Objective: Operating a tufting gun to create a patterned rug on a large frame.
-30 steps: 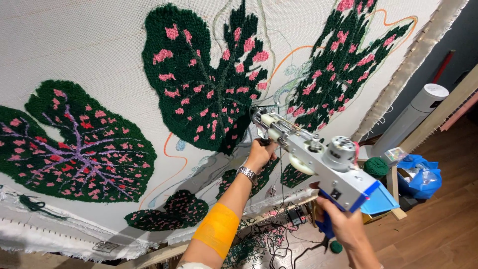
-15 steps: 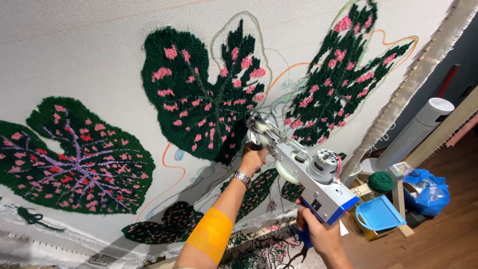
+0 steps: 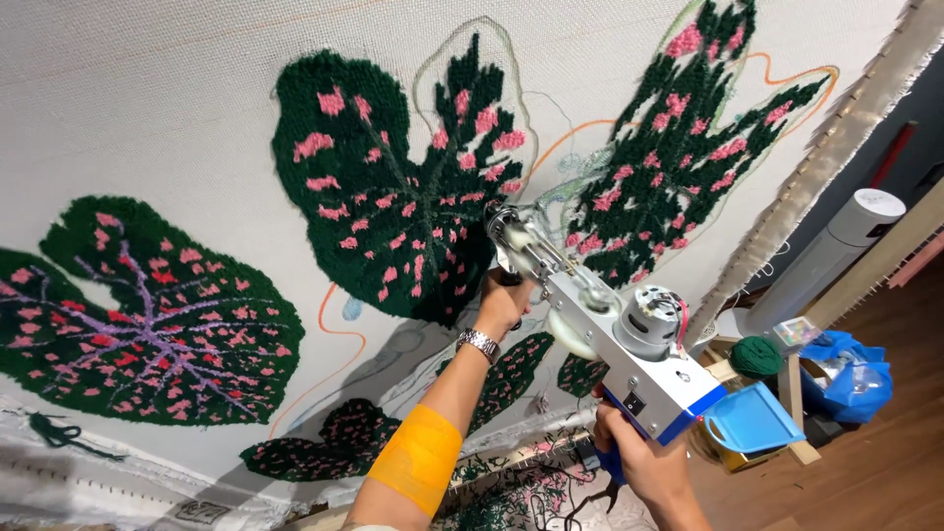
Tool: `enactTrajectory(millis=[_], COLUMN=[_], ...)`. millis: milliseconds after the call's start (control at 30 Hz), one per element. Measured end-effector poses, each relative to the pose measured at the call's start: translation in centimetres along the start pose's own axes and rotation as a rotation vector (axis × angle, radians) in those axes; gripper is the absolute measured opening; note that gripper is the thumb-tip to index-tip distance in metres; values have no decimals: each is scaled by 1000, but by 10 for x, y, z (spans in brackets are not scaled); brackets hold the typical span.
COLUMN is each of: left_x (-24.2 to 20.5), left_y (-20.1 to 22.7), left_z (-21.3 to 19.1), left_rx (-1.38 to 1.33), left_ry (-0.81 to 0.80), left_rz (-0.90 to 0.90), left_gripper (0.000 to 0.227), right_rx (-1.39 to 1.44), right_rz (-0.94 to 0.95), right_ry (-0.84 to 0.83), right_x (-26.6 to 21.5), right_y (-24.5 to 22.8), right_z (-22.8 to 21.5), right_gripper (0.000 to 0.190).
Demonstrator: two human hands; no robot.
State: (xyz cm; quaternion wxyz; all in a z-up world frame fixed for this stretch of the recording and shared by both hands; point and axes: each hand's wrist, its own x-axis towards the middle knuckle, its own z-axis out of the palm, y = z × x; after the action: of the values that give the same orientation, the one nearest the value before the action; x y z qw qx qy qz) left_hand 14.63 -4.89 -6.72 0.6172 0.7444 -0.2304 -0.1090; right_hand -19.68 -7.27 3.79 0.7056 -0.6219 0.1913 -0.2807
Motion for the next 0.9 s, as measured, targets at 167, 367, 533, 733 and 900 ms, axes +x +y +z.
enactTrajectory(millis=[167,367,533,733,900], left_x=[30,-48,-64,-115,-122], left_y=[-60,76,61,106,125], left_z=[5,-11,-4,7,11], left_rx=[76,-183,-290,-374,-302], left_ry=[-100,-19,-211,-251,-275], left_rz=[51,-26,199,15,48], left_gripper=[57,24,24,22,21], right_rx=[28,39,120,223,217], right_rz=[-45,10,-19,47,66], right_ry=[-15,-22,-66,-42,-1], right_x=[2,-8,-10,-30,-42], right_y=[6,-14,-5,-17,-26], right_z=[-5,-12,-51,-86,-94], right_gripper=[16,23,22,21,26])
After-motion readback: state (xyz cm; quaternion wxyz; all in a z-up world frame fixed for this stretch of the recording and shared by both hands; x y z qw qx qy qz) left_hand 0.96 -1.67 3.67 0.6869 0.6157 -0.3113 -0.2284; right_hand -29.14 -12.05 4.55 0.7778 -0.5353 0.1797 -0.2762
